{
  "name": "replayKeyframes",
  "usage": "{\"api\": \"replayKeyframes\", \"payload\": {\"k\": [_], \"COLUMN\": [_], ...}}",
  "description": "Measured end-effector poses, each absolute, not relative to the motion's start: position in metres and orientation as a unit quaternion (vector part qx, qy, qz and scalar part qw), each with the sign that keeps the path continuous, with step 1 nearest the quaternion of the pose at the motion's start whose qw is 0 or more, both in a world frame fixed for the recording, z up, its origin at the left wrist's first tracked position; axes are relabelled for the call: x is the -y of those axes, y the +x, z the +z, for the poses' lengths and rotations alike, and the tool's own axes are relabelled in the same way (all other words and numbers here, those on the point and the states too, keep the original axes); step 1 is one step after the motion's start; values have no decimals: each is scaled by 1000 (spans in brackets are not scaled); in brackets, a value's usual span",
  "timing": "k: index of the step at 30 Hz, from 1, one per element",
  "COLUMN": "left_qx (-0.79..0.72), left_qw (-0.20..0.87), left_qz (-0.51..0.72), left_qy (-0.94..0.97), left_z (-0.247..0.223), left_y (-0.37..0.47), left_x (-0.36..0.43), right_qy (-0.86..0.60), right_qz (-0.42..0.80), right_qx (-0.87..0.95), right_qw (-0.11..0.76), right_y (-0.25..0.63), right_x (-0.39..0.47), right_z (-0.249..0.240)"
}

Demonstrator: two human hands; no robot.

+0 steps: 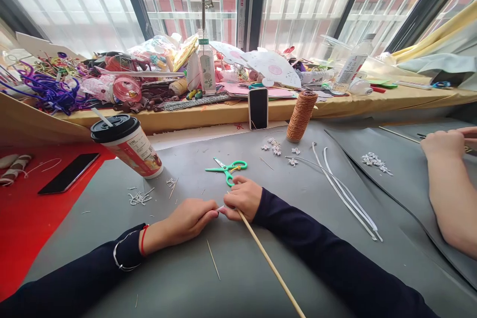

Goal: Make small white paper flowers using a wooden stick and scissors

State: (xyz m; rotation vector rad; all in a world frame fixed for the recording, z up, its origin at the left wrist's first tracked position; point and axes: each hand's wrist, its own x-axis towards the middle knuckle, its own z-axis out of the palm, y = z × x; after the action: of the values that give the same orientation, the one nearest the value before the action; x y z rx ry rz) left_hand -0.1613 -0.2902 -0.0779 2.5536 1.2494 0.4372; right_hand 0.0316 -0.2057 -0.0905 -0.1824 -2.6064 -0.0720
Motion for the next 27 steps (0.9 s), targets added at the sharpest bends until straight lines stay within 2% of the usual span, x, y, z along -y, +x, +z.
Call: {"api": "replayKeyframes", "payload": {"k": [6,10,15,20,27], "left_qx": [-416,-461,-496,-448,-452], "left_qw": [73,52,48,52,47], "left_qz": [162,199,266,246,236], "left_qy": [892,863,825,858,859], "left_z": [-76,-77,-80,-83,-84], "left_y": [-160,-162,-165,-167,-169], "left_x": [290,286,285,285,285], "right_qy": [-215,-293,-399,-493,-568], "right_qz": [19,41,19,-53,-58], "right_qx": [932,906,880,832,801], "right_qw": [290,302,256,247,179], "right_y": [56,73,84,99,129], "right_x": [190,186,193,195,191], "right_z": [-85,-81,-82,-91,-93]}}
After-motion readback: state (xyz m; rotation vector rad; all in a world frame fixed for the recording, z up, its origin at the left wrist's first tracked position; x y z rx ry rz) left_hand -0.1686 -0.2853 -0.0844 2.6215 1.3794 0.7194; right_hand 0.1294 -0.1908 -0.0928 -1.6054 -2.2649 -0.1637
